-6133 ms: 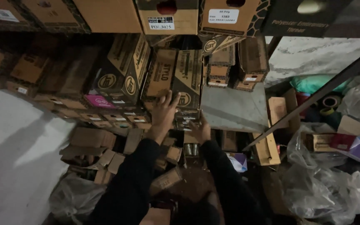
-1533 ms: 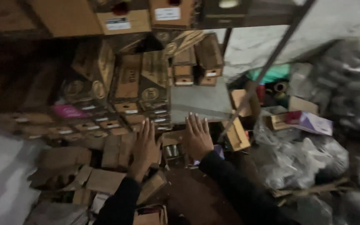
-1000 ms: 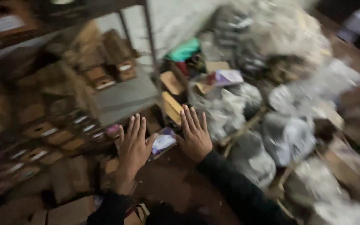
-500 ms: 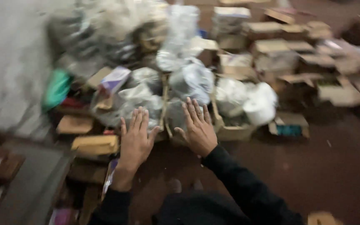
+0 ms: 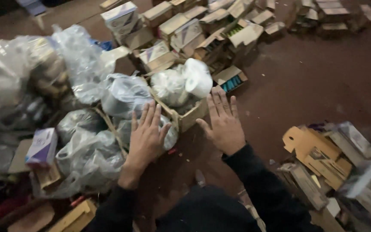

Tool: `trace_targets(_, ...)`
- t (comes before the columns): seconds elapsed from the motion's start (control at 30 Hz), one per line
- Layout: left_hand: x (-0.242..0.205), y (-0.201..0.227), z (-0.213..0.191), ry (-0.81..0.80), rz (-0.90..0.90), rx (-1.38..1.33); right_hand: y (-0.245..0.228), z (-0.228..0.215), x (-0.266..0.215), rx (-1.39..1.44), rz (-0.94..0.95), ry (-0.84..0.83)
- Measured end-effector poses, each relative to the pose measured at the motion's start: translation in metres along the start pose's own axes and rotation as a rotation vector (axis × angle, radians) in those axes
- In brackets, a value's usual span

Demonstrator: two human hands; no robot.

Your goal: The person organizes cardboard boxes in a cluttered storage room. They pick up boxes from the floor, open them to reveal spools of thread, and place them onto a metal shelf. The person also retrieves boxes from the shelf and places them back on the floor.

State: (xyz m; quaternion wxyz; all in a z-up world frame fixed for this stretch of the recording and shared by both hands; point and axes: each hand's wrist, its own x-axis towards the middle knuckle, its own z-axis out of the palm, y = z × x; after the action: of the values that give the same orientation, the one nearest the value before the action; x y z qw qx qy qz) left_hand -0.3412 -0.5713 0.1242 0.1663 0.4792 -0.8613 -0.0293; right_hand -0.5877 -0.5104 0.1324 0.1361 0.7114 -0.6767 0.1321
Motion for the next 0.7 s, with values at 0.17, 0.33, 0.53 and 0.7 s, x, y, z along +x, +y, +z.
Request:
trace_targets(0.17, 0.043, 0.037, 0.010, -0.017, 0.162, -0.050, 0.044, 0.002, -0.017, -0.049, 0.169, -0.014)
trace_targets(0.33, 0.093, 0.071, 0.035, -0.036, 0.288, -0.060, 0.090, -0.006, -0.021, -0.024, 0.296, -0.048)
trace_targets(0.53, 0.163, 0.135, 0.066, -0.096, 0.378, -0.168, 0.169, -0.010, -0.013, -0.001, 0.395, -0.119)
trace_targets(0.7, 0.229, 0.200, 0.100, -0.063, 0.437, -0.137, 0.260, 0.001, 0.000, -0.009, 0.444, -0.103)
